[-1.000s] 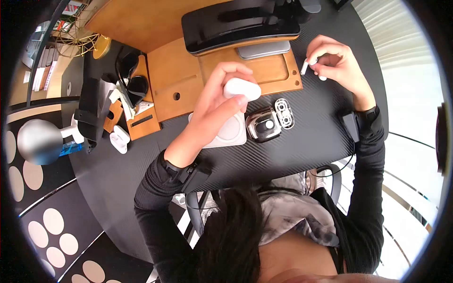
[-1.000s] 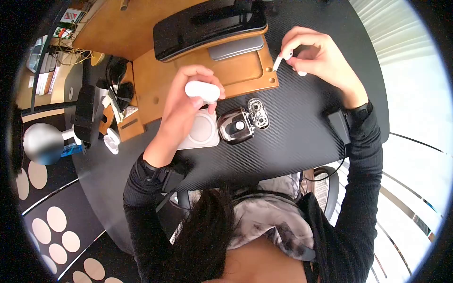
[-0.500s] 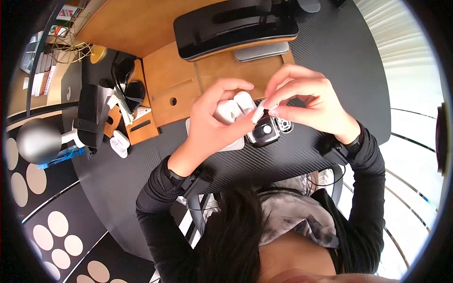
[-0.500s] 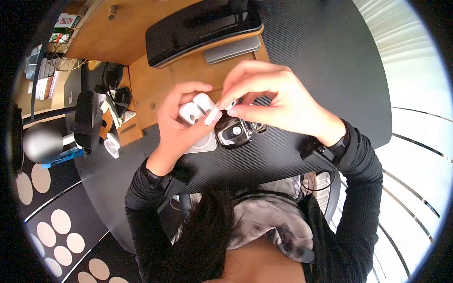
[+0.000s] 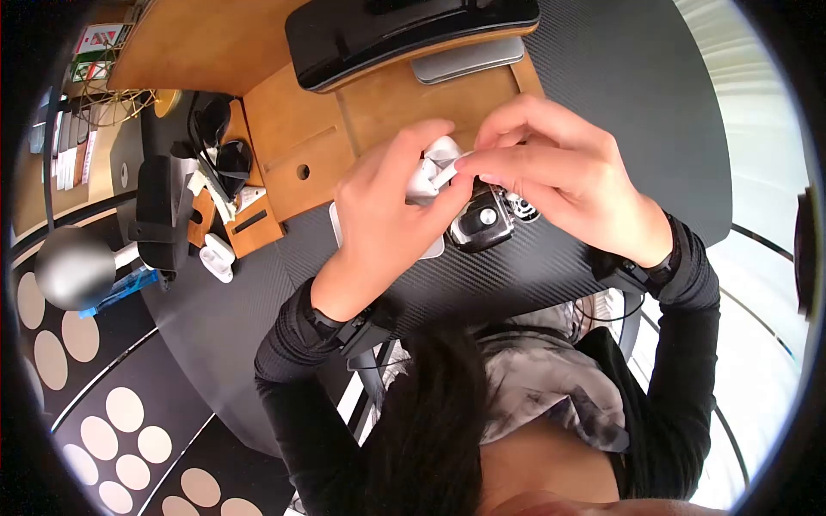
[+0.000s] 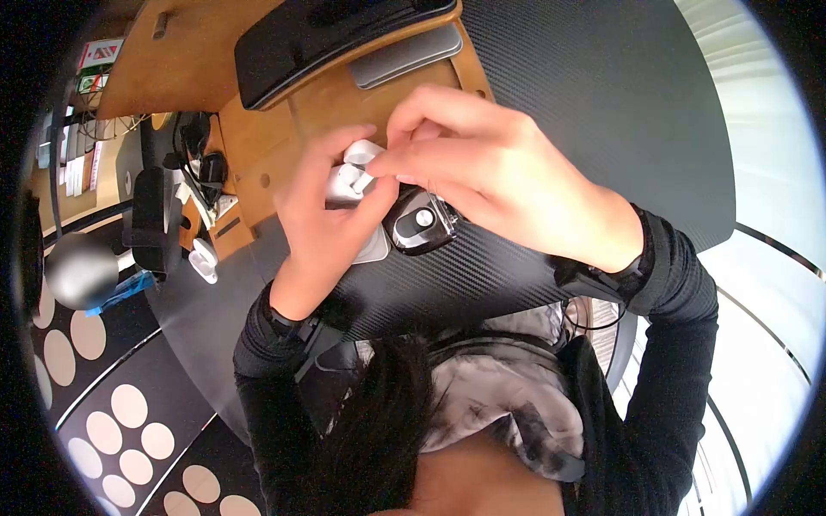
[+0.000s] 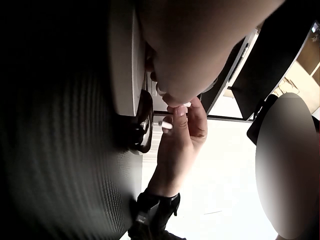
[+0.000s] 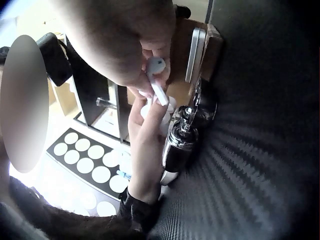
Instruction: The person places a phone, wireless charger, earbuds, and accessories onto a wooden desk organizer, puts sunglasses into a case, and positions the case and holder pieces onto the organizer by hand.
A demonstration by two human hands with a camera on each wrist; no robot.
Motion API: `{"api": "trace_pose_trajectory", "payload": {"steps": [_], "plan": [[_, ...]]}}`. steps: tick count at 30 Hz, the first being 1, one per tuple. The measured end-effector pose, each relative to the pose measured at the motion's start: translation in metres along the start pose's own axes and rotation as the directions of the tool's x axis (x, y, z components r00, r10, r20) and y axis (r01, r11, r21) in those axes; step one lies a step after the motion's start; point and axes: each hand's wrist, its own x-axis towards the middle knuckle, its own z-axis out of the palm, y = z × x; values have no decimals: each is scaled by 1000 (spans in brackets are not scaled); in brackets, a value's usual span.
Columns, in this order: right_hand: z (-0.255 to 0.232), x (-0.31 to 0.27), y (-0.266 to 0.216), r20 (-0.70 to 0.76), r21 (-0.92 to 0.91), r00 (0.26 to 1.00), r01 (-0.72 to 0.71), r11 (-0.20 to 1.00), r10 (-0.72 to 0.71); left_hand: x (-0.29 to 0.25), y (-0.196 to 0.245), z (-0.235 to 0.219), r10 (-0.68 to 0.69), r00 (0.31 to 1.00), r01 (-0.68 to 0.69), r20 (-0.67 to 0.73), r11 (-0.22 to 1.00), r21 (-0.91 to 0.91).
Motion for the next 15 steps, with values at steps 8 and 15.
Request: {"api": "trace_pose_trajectory", "payload": {"steps": [8,15], "plan": [[6,1,-2,-46,-90,999,20,996,-25,1,-1,0,38,998,-38,47,999,2],[16,-1,0,-104,-83,994,26,996,-35,1,0,-1,86,989,-70,124,990,-125]]}}
